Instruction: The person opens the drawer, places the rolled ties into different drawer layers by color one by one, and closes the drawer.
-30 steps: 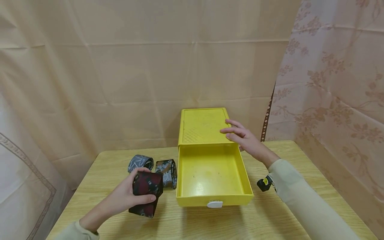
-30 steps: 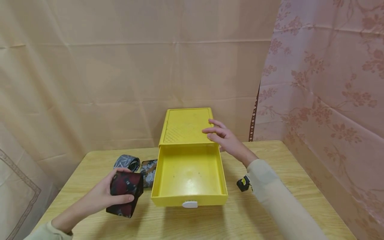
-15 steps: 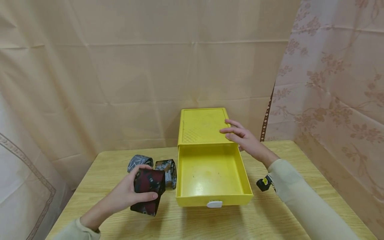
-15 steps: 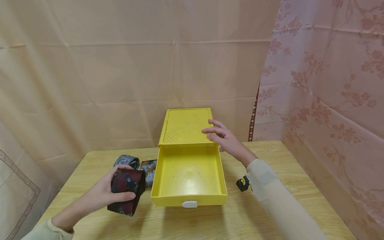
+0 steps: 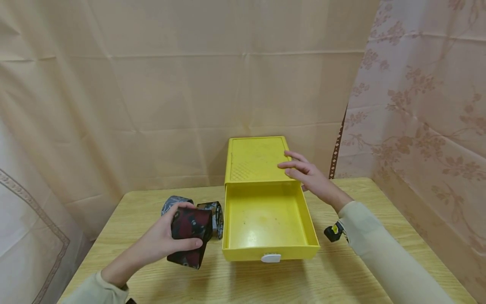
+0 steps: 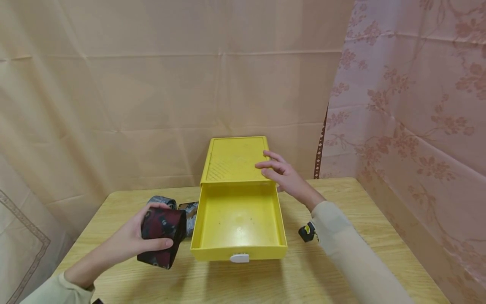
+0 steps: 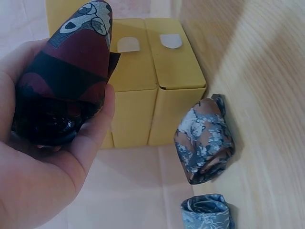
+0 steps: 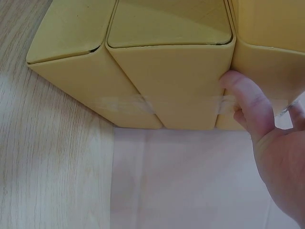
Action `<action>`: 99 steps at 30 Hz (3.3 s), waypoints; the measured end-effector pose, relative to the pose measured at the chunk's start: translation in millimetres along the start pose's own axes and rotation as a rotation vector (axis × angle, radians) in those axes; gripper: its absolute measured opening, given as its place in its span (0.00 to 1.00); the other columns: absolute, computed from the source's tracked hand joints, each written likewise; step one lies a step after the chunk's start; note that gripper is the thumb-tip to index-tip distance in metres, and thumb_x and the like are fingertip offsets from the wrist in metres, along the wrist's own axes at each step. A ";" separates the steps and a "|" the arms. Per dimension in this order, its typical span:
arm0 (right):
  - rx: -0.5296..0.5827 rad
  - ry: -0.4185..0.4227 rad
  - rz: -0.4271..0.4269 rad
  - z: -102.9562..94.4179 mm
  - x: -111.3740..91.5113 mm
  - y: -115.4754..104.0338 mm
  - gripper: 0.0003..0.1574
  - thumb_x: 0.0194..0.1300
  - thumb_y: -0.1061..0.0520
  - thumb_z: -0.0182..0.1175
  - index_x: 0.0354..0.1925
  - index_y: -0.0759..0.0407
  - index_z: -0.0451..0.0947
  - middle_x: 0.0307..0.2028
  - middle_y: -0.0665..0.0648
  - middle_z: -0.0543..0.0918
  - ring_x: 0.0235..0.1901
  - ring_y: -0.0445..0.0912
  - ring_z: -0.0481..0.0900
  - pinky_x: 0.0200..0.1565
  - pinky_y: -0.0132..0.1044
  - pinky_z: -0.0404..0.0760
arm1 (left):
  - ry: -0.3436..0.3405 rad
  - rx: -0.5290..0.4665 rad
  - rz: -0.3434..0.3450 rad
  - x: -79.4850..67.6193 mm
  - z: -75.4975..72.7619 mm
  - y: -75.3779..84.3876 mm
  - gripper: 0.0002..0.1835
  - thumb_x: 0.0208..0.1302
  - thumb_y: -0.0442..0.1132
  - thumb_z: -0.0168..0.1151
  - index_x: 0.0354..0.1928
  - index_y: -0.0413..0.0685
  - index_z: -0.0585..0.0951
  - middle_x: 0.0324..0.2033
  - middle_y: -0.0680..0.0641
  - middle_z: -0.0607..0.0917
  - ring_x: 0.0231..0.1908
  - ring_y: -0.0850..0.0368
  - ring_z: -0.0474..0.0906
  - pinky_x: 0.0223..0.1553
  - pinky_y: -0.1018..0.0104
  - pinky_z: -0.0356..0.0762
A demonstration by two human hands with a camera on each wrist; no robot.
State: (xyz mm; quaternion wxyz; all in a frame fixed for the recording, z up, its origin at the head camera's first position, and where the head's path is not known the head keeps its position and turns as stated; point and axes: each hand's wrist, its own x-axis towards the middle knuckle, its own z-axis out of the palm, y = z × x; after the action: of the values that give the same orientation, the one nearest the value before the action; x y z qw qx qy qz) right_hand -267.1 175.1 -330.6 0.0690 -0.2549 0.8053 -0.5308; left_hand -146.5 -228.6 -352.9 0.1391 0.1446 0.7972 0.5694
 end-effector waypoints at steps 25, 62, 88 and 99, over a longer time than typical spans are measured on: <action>-0.009 0.006 -0.004 2.1 7.4 16.0 0.22 0.73 0.42 0.48 0.60 0.42 0.73 0.72 0.36 0.47 0.64 0.50 0.59 0.40 0.48 0.72 | -0.027 0.059 0.113 3.8 3.9 41.2 0.37 0.56 0.39 0.71 0.63 0.59 0.59 0.51 0.41 0.77 0.46 0.45 0.79 0.40 0.55 0.81; 0.018 0.046 -0.038 -2.3 11.0 29.9 0.21 0.71 0.40 0.50 0.57 0.40 0.75 0.71 0.34 0.49 0.62 0.49 0.61 0.34 0.48 0.72 | -0.006 -0.015 0.225 27.9 24.8 113.5 0.39 0.50 0.38 0.75 0.60 0.59 0.63 0.48 0.40 0.78 0.44 0.44 0.80 0.36 0.50 0.81; 0.019 0.038 -0.029 -3.3 8.6 23.1 0.22 0.72 0.42 0.49 0.59 0.44 0.74 0.72 0.37 0.48 0.65 0.52 0.59 0.41 0.52 0.76 | 0.002 -0.139 0.191 65.8 56.7 131.4 0.42 0.52 0.43 0.73 0.64 0.64 0.57 0.49 0.41 0.78 0.46 0.45 0.79 0.42 0.53 0.80; 0.038 0.028 -0.025 -2.4 5.8 14.2 0.22 0.74 0.47 0.48 0.61 0.51 0.73 0.73 0.42 0.47 0.67 0.55 0.56 0.40 0.49 0.74 | -0.027 -0.129 0.203 71.1 66.0 126.8 0.40 0.58 0.37 0.67 0.65 0.65 0.53 0.51 0.40 0.76 0.45 0.46 0.80 0.42 0.53 0.80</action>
State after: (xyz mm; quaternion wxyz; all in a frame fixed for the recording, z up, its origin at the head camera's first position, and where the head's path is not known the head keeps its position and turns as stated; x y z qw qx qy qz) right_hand -277.8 178.6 -341.2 0.0557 -0.2561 0.7927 -0.5503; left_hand -177.2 -104.4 -257.5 0.1004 0.2228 0.7382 0.6288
